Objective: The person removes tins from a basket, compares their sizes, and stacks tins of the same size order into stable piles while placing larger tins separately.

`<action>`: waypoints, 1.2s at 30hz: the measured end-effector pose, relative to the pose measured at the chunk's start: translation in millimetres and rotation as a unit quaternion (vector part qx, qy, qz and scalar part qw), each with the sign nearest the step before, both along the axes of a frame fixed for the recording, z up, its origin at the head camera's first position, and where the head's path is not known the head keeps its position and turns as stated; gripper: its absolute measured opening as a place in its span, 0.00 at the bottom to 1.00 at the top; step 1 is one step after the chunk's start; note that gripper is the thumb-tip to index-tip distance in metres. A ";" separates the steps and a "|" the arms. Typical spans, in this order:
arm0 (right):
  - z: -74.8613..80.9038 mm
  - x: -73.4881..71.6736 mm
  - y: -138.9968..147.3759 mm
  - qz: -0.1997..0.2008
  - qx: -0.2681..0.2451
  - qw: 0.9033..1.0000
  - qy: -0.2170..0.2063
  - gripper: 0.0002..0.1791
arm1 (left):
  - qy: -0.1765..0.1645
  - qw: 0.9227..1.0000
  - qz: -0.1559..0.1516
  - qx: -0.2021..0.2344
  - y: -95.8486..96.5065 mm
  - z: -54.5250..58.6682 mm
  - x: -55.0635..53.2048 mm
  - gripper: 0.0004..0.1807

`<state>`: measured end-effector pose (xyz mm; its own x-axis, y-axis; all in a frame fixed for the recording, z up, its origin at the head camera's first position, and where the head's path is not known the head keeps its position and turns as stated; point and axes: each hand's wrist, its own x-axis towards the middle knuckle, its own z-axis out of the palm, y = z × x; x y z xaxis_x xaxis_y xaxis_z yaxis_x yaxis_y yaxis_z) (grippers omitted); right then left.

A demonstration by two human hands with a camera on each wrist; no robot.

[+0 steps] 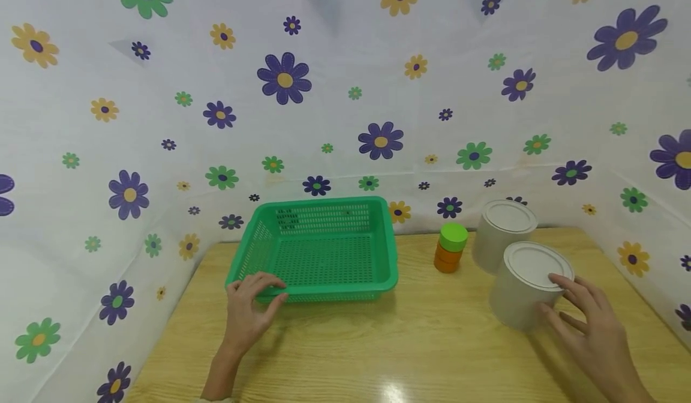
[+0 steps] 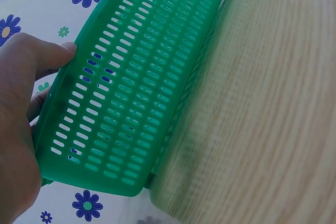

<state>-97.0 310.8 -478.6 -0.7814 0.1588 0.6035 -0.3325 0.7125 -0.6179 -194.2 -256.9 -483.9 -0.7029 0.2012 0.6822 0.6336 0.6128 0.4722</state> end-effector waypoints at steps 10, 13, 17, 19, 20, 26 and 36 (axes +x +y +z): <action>1.9 3.4 0.3 -0.016 -0.007 1.000 -0.013 0.33 | 0.000 1.000 0.002 0.000 2.1 -2.0 0.6 0.10; 1.7 5.2 0.5 -0.019 -0.007 1.000 -0.015 0.33 | -0.001 1.000 0.001 -0.001 3.0 -1.8 1.3 0.10; 1.2 7.2 0.9 -0.020 -0.009 1.000 -0.020 0.33 | -0.002 1.000 -0.002 -0.001 3.1 -1.4 2.9 0.10; 1.4 8.1 1.3 -0.020 -0.006 0.999 -0.026 0.33 | -0.003 1.000 -0.003 -0.001 2.9 -1.7 3.3 0.10; 1.7 8.6 1.6 -0.020 -0.005 0.999 -0.030 0.33 | -0.003 1.000 -0.003 -0.001 2.7 -2.0 3.3 0.10; 11.3 12.0 2.9 -0.011 0.020 1.000 -0.017 0.36 | -0.006 1.000 -0.004 -0.001 2.2 -3.4 4.3 0.10; 43.7 9.4 -9.9 -0.013 0.044 0.996 0.076 0.29 | -0.014 0.999 -0.028 -0.012 -5.2 6.3 0.5 0.12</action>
